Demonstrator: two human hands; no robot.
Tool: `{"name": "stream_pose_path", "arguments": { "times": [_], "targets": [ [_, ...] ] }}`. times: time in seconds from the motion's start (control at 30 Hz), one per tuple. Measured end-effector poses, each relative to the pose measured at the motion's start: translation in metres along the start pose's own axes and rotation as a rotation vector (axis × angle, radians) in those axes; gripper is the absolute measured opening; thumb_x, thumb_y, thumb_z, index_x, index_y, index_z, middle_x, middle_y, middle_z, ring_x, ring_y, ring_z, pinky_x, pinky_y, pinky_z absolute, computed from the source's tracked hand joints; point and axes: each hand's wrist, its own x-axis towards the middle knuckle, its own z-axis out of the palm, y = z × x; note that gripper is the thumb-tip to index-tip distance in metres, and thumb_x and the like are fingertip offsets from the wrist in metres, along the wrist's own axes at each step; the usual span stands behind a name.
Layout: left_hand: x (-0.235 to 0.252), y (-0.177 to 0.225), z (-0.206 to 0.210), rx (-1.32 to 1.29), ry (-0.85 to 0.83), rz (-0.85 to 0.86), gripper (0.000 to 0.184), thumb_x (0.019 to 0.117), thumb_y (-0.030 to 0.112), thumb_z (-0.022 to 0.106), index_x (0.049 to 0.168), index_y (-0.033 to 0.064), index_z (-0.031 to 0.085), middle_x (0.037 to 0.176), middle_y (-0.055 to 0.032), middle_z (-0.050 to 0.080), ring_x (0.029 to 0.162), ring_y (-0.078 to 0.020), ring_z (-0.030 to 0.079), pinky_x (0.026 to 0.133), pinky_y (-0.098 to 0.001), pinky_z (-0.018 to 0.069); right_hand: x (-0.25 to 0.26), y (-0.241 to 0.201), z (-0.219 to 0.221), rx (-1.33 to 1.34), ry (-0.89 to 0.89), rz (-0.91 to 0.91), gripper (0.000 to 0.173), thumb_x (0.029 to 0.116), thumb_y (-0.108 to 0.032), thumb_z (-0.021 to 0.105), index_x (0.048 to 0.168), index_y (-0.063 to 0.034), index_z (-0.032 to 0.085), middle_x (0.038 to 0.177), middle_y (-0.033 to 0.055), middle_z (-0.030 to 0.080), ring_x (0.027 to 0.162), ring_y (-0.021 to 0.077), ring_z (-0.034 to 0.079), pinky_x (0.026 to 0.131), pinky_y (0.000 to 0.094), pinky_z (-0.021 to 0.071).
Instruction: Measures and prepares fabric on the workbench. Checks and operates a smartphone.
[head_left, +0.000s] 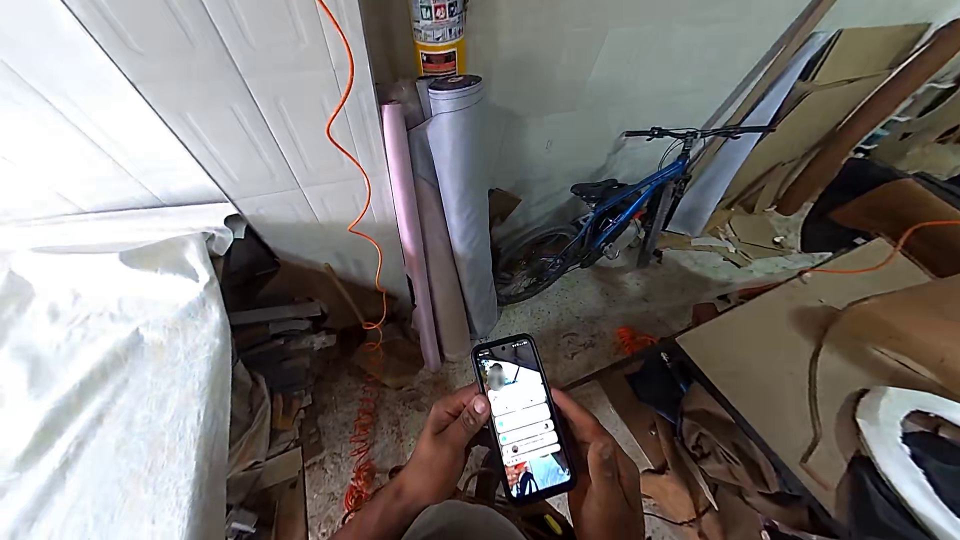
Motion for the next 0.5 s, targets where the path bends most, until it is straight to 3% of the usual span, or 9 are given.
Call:
{"name": "stream_pose_path", "arguments": {
  "times": [0.2, 0.3, 0.5],
  "targets": [
    [-0.005, 0.000, -0.003, 0.009, -0.004, -0.008, 0.041, 0.1114, 0.029, 0.043, 0.126, -0.0054, 0.061, 0.118, -0.0235, 0.068, 0.106, -0.0326, 0.070, 0.094, -0.0511, 0.0593, -0.002, 0.005, 0.002, 0.034, -0.029, 0.012, 0.073, 0.1084, -0.053, 0.035, 0.145, 0.0072, 0.050, 0.138, 0.0265, 0.060, 0.123, 0.0378, 0.063, 0.103, 0.0514, 0.0559],
    [-0.008, 0.001, -0.005, 0.031, 0.030, -0.020, 0.039, 0.1106, 0.030, 0.046, 0.119, -0.0027, 0.064, 0.112, -0.0194, 0.070, 0.101, -0.0280, 0.072, 0.090, -0.0470, 0.0605, -0.003, 0.008, 0.002, 0.011, -0.028, 0.011, 0.066, 0.1105, -0.046, 0.034, 0.143, 0.0072, 0.053, 0.140, 0.0255, 0.059, 0.127, 0.0372, 0.061, 0.107, 0.0506, 0.0530],
    [-0.008, 0.004, -0.010, 0.071, 0.052, -0.047, 0.038, 0.1105, 0.030, 0.046, 0.118, -0.0020, 0.065, 0.111, -0.0182, 0.070, 0.101, -0.0266, 0.071, 0.092, -0.0465, 0.0598, -0.001, 0.014, 0.000, -0.003, -0.049, 0.028, 0.068, 0.1087, -0.051, 0.037, 0.143, 0.0054, 0.054, 0.141, 0.0240, 0.059, 0.129, 0.0361, 0.060, 0.109, 0.0499, 0.0518]
  ]
}}
